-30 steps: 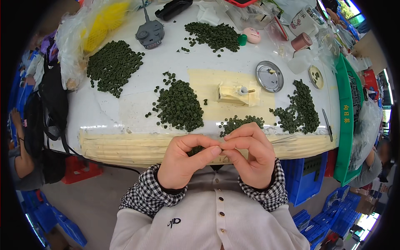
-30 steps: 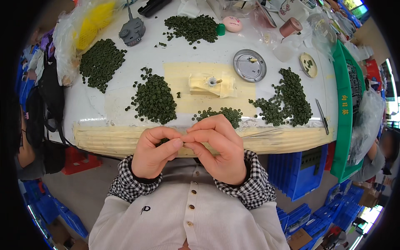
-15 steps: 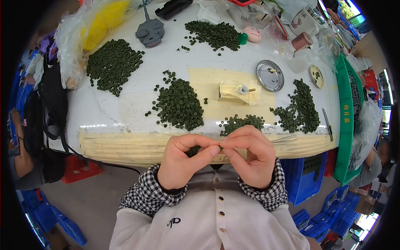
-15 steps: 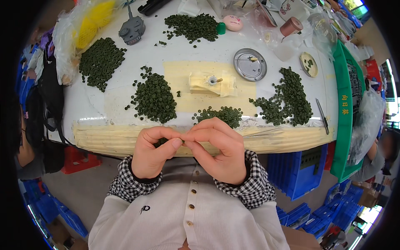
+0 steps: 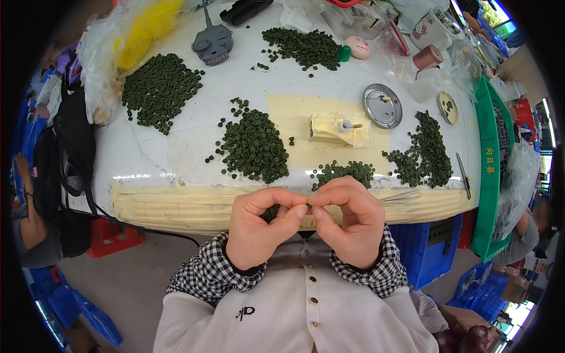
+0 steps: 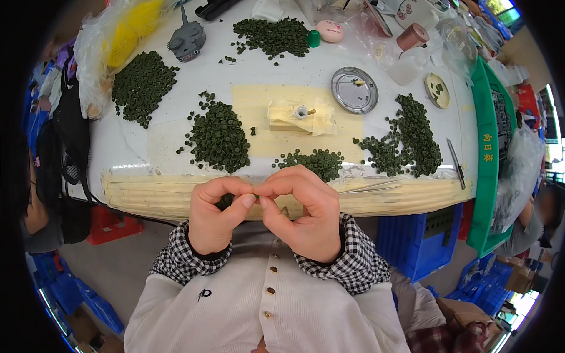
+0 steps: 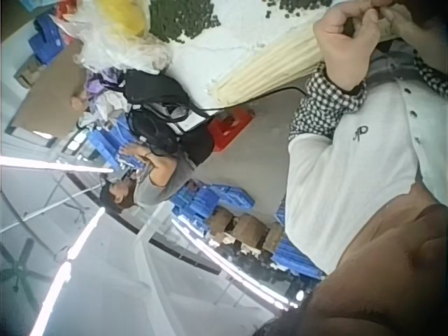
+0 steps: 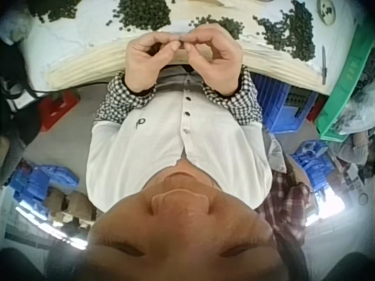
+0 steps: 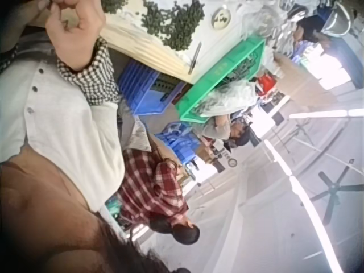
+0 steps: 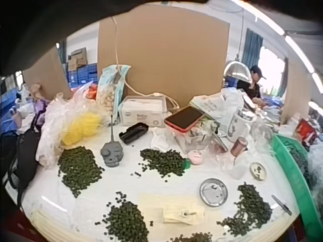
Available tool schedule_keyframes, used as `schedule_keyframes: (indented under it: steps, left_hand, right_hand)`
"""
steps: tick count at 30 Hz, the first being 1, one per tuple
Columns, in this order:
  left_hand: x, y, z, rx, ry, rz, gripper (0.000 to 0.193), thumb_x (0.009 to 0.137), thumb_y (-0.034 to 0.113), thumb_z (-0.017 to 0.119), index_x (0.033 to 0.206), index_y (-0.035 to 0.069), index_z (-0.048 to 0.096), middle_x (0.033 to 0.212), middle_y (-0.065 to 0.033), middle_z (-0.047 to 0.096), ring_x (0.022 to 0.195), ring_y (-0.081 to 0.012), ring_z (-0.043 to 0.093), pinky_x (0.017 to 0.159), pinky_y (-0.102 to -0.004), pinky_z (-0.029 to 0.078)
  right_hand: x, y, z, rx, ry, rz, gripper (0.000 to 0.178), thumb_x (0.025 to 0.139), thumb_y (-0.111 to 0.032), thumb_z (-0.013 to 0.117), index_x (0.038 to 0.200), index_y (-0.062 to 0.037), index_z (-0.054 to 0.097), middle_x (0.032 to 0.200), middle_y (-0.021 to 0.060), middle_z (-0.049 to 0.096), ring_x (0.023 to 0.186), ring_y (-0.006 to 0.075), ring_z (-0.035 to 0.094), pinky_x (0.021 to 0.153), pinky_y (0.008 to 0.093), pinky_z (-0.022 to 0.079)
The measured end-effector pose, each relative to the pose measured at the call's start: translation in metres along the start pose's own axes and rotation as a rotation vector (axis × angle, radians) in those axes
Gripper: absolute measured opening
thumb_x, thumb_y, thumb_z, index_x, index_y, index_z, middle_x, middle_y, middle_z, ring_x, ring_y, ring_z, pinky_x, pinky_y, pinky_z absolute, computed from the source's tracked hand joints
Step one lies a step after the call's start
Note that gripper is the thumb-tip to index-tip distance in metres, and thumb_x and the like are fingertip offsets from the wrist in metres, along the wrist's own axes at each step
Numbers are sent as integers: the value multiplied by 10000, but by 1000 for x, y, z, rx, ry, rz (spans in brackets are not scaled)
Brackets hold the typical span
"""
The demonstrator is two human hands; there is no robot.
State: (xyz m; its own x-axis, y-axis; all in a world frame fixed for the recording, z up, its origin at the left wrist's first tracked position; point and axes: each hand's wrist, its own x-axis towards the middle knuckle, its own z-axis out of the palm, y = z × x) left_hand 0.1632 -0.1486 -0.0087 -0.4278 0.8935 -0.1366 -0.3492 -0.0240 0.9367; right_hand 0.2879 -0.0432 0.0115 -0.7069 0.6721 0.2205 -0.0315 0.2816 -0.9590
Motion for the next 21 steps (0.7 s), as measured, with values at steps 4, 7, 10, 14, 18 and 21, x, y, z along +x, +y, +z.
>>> schedule_keyframes:
  steps: [4, 7, 10, 14, 18, 21]
  left_hand:
    - [0, 7, 1, -130, 12, -119, 93, 854, 20, 593, 929, -9, 639, 777, -12, 630, 596, -2, 422, 529, -171, 357]
    - [5, 12, -3, -426, 25, -285, 97, 887, 61, 567, 956, 9, 612, 812, -41, 640, 556, -3, 400, 501, -178, 335]
    - [8, 16, -12, -605, 106, -346, 123, 932, 141, 513, 963, 40, 575, 818, -37, 595, 531, -22, 330, 481, -182, 282]
    - [11, 17, -21, -784, 163, -342, 162, 950, 181, 459, 958, 48, 550, 803, -25, 521, 551, -46, 324, 470, -188, 267]
    - [10, 22, -21, -884, 214, -347, 187, 938, 95, 407, 1073, 24, 516, 840, -31, 504, 570, -55, 348, 470, -188, 288]
    - [11, 26, -16, -860, 247, -343, 238, 935, 62, 389, 1138, 4, 497, 862, -46, 527, 598, -63, 364, 489, -192, 309]
  right_hand:
    - [1, 0, 1, 48, 10, 30, 159, 732, 54, 631, 887, 20, 649, 859, 118, 619, 774, 193, 597, 703, 279, 474]
    - [1, -2, 2, 80, 62, 63, 173, 747, 61, 626, 917, 33, 640, 866, 122, 614, 783, 182, 591, 710, 273, 470]
    - [3, -3, -4, 39, 117, 14, 181, 758, 67, 620, 937, 45, 632, 875, 126, 610, 785, 173, 584, 714, 267, 464]
    - [5, -1, -18, -105, 172, -52, 159, 748, 74, 624, 906, 50, 627, 837, 116, 611, 760, 170, 576, 699, 258, 453]
    - [9, -2, -27, -402, 191, -103, 130, 719, 59, 654, 838, 16, 627, 757, 87, 596, 718, 192, 551, 644, 276, 436]
    - [13, -1, -29, -634, 90, -170, 142, 692, 36, 676, 816, -14, 627, 736, 70, 571, 712, 225, 523, 633, 308, 427]
